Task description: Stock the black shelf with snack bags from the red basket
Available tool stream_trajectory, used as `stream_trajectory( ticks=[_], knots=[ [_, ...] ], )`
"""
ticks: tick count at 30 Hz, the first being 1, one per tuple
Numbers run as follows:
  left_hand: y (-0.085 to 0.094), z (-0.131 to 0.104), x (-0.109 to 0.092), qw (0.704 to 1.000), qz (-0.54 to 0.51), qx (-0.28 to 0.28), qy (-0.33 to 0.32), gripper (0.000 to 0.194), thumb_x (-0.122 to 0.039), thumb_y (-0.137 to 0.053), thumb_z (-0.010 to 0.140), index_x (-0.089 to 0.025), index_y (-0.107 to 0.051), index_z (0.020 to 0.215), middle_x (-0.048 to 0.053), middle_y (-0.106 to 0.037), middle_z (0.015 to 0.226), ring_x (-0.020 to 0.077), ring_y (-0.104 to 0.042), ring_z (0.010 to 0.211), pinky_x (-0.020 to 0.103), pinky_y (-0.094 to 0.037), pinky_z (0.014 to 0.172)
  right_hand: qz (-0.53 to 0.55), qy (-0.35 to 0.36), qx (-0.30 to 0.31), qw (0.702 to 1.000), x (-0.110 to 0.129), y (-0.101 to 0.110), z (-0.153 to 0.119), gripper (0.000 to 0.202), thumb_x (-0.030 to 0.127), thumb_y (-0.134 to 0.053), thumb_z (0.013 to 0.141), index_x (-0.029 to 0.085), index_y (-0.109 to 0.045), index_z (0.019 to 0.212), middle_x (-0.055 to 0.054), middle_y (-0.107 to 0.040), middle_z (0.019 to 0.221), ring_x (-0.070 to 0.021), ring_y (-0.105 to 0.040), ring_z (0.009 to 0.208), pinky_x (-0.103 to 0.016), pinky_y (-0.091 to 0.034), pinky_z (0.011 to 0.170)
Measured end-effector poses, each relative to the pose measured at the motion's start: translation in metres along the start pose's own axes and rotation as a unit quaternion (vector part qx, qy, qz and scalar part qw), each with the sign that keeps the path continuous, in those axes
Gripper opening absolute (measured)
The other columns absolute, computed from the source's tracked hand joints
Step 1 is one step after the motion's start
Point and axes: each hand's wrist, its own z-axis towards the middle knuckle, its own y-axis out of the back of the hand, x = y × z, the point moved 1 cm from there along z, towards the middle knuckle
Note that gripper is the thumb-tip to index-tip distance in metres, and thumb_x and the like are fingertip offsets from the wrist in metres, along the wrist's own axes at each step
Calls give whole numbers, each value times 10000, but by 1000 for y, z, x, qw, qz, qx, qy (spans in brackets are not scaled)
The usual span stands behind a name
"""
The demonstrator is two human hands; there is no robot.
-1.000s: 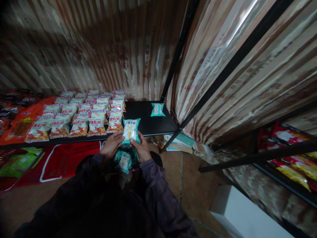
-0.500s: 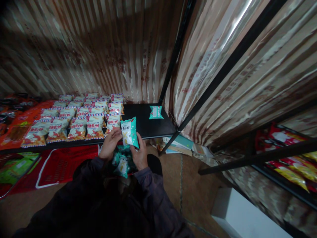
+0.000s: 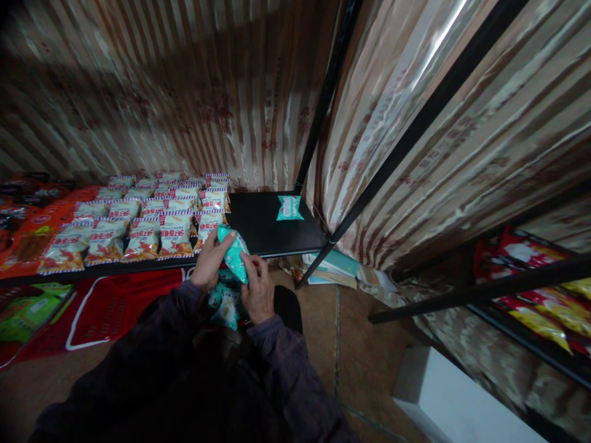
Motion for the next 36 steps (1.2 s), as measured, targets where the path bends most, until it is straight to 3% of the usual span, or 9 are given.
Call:
stream_trajectory(
  ticks=[7,13,23,32,36],
  knots=[
    [0,4,3,1000,-26,-10,4,295,-431,-666,680,-180,-557,790,-43,-523,670,92,-484,592,221,-409,584,-9,21,-37,999,5,4,-2,273,63,-461,790,221,-547,996,-85,-533,1100,-196,-561,981,-317,-502,753],
    [1,6,4,998,-58,-29,5,286,-401,-635,695,-188,-588,880,-34,-574,743,107,-526,667,237,-423,661,-7,42,-82,996,8,5,-3,237,71,-487,804,221,-548,978,-75,-523,1036,-188,-555,972,-322,-495,770],
    [-1,6,1,997,-53,-45,32,262,-425,-623,698,-186,-572,793,-35,-557,681,118,-526,638,248,-415,639,18,19,-110,994,8,5,-5,165,104,-500,815,224,-577,898,-52,-539,921,-181,-565,879,-341,-487,763],
    [2,18,15,993,-97,-68,28,311,-447,-639,669,-176,-598,816,-1,-638,784,156,-606,819,294,-441,815,37,94,-74,992,11,9,-1,136,83,-526,820,199,-584,781,-35,-602,801,-148,-546,731,-291,-466,678],
    [2,21,20,983,-160,-61,70,364,-472,-662,639,-166,-596,824,14,-663,762,180,-639,823,317,-462,827,28,96,-61,993,13,13,-2,152,104,-523,826,206,-612,757,-31,-624,768,-153,-553,720,-299,-458,669]
  ],
)
